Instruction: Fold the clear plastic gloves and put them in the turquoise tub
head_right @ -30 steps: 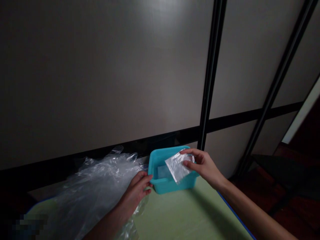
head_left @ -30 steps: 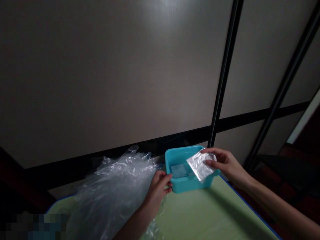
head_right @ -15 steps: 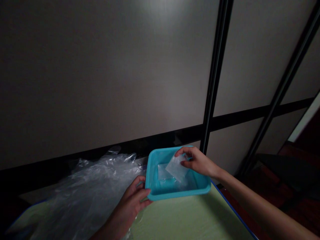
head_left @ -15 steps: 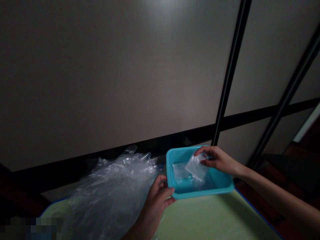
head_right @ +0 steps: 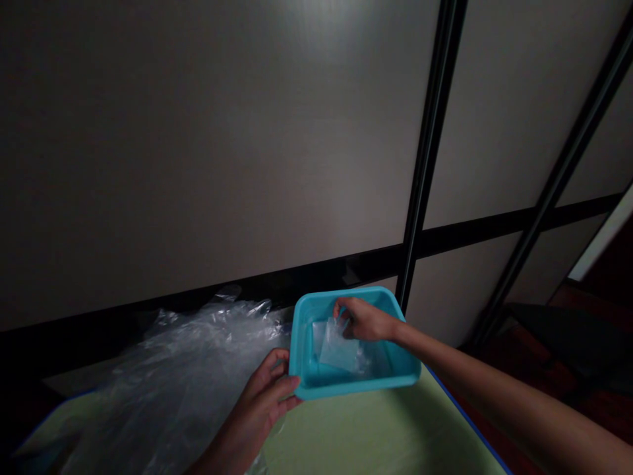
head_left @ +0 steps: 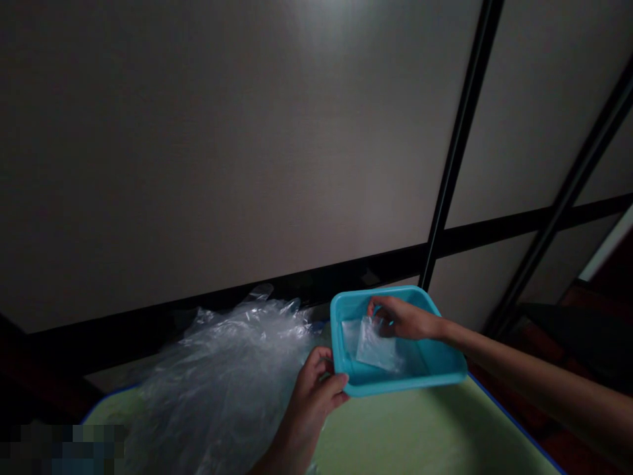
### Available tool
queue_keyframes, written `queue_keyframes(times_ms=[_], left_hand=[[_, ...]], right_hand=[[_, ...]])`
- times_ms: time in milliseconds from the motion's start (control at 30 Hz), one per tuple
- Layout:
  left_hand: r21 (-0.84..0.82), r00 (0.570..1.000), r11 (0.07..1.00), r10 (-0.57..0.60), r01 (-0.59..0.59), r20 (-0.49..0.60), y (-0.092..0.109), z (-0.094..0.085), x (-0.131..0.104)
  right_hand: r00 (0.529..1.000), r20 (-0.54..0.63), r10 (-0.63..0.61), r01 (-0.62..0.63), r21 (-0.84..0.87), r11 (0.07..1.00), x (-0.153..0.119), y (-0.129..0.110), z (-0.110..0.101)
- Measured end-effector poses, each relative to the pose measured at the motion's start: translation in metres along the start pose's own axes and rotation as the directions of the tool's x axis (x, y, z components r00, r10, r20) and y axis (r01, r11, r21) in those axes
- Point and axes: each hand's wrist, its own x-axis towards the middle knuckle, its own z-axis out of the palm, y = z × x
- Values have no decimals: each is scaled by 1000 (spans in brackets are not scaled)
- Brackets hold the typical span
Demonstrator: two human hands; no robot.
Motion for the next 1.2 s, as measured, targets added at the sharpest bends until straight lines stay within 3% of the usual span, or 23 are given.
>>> queue_keyframes(times_ms=[400, 567, 900, 1200], left_hand=[[-16, 1000, 1000, 18, -18, 5, 0, 1, -1], [-16, 1000, 1000, 15, -15, -1, 0, 0, 0], [-13, 1000, 1000, 20, -20, 6, -5, -3, 6], [-49, 998, 998, 28, -30, -49, -9, -2, 22]], right_hand=[[991, 124, 56, -30, -198, 980, 28, 1, 31], [994, 112, 5, 21, -229, 973, 26, 4, 27], [994, -16, -111, 105, -214, 971, 14, 4, 4], [974, -198, -112, 70, -209, 975, -25, -22, -1]])
